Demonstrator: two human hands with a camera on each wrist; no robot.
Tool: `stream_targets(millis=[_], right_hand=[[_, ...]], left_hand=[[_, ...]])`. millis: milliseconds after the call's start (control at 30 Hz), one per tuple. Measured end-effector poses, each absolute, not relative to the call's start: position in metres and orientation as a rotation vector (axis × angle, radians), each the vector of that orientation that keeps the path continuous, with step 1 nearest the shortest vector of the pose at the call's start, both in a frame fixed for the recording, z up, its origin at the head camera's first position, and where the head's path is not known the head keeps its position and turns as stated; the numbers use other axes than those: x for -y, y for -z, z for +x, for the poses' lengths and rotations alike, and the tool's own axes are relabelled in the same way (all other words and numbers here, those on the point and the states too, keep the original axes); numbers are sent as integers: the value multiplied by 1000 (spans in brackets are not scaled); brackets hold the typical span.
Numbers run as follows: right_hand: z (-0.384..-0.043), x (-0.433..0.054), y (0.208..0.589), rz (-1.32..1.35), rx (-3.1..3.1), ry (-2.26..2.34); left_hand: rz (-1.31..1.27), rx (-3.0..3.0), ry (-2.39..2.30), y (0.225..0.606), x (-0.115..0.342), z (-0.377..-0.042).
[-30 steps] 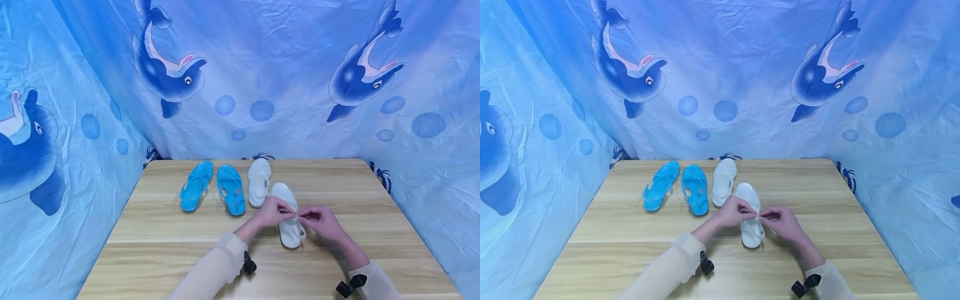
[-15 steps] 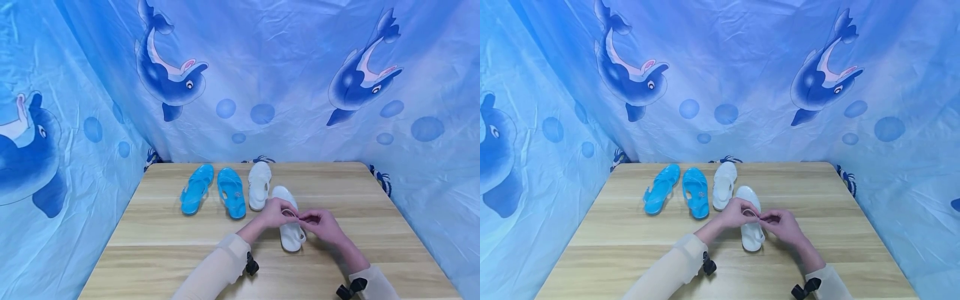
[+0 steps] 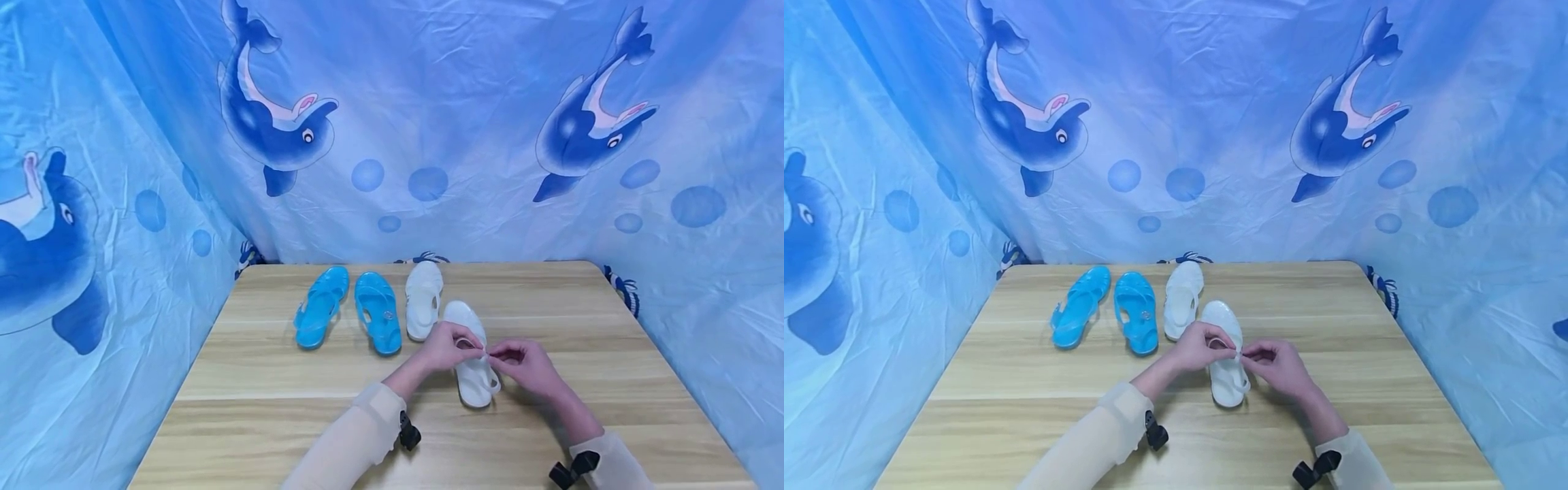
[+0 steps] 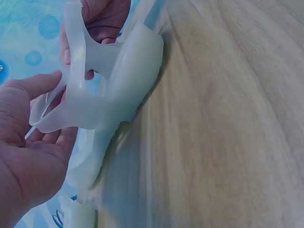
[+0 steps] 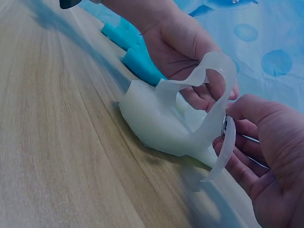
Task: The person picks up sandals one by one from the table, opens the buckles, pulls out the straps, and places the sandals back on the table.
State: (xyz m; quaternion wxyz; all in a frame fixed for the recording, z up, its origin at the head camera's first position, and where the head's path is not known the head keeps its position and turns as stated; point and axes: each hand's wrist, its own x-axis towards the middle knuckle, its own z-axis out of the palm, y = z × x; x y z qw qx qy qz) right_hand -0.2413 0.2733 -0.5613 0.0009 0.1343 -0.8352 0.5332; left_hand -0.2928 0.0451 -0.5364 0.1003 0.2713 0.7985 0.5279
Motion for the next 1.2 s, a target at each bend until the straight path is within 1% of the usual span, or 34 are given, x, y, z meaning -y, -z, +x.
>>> stream_targets(millis=[367, 800, 1200], right_hand=[[-242, -272, 563, 469, 2589, -1693], [-241, -274, 565, 449, 2588, -1662], [-241, -274, 567, 465, 2583, -1667]], left_hand=[[795, -2318, -1549, 532, -49, -292], [747, -2293, -1664, 540, -46, -293], [764, -2356, -1535, 536, -43, -295]])
